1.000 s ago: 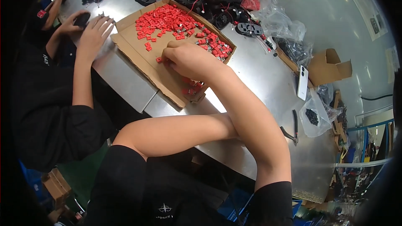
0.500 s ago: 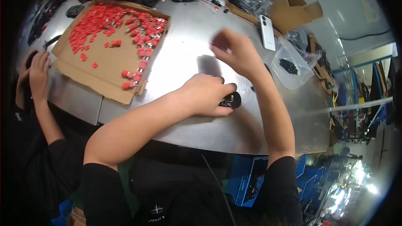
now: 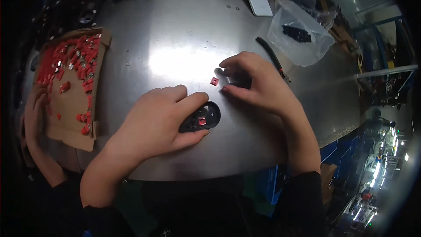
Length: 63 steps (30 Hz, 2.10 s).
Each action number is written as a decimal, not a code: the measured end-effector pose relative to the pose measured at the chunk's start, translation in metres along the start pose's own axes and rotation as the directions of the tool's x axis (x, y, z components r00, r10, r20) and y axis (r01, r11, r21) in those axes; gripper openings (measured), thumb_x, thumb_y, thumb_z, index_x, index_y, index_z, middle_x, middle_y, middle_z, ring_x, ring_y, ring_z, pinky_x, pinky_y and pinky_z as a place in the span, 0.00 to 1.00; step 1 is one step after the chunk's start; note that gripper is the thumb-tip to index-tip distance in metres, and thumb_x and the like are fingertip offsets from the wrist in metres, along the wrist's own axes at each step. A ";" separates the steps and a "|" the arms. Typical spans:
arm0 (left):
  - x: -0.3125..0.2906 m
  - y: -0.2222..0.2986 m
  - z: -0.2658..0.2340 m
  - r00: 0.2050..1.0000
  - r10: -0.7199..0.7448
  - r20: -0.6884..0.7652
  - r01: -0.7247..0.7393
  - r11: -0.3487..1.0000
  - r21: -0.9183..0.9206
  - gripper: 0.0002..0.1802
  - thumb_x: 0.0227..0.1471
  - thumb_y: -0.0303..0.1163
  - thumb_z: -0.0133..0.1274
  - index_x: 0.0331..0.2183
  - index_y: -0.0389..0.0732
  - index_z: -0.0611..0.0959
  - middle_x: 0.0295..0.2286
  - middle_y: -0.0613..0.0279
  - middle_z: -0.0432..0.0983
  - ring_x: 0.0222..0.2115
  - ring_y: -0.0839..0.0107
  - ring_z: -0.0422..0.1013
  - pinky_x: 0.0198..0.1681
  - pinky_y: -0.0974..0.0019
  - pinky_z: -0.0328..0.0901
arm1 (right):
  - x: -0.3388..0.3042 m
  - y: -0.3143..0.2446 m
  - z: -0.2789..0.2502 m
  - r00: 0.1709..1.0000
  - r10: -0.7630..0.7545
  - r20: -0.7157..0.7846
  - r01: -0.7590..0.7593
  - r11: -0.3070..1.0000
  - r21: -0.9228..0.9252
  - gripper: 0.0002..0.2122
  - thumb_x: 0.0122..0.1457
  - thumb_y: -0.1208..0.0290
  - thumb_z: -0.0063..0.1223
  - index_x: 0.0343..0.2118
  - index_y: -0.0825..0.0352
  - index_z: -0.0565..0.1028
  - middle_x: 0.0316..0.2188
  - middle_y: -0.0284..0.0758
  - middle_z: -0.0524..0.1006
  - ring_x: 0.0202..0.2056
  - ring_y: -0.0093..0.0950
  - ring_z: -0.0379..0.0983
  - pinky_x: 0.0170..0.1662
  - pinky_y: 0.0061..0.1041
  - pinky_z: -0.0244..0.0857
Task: Assembling the internal components of a computer mouse using hands and pliers.
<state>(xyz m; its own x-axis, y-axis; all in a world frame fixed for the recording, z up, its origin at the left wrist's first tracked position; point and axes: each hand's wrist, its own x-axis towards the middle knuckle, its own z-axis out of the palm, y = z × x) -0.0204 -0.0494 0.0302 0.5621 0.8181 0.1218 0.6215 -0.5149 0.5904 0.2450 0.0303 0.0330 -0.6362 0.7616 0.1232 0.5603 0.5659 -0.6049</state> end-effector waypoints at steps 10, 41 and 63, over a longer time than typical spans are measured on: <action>0.006 0.002 -0.001 0.999 0.001 0.036 -0.002 1.000 0.023 0.29 0.44 0.44 0.69 0.48 0.44 0.81 0.29 0.57 0.72 0.30 0.54 0.75 0.34 0.52 0.70 | -0.002 0.001 0.020 0.994 -0.028 -0.105 0.013 0.990 -0.139 0.08 0.53 0.73 0.68 0.34 0.66 0.79 0.31 0.35 0.77 0.37 0.35 0.74 0.42 0.32 0.68; 0.000 -0.006 0.004 0.999 -0.021 0.036 0.023 0.999 -0.044 0.28 0.45 0.42 0.69 0.48 0.45 0.81 0.30 0.57 0.73 0.32 0.53 0.74 0.35 0.52 0.68 | -0.018 -0.061 0.009 0.996 -0.051 0.072 0.039 0.988 0.148 0.10 0.49 0.77 0.71 0.35 0.66 0.82 0.28 0.33 0.76 0.29 0.26 0.75 0.29 0.25 0.65; -0.002 0.002 0.006 1.000 0.003 0.008 -0.003 1.000 -0.010 0.25 0.47 0.43 0.69 0.44 0.42 0.79 0.31 0.54 0.76 0.34 0.52 0.77 0.38 0.51 0.72 | -0.021 -0.100 0.012 0.992 0.107 0.074 -0.068 0.912 -0.404 0.05 0.54 0.76 0.64 0.33 0.66 0.79 0.26 0.38 0.77 0.30 0.40 0.78 0.33 0.38 0.70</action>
<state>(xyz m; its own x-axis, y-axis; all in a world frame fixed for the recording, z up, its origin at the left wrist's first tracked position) -0.0170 -0.0535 0.0258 0.5682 0.8145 0.1174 0.6143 -0.5148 0.5980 0.1953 -0.0462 0.0815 -0.6103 0.7922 -0.0004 0.7687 0.5921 -0.2421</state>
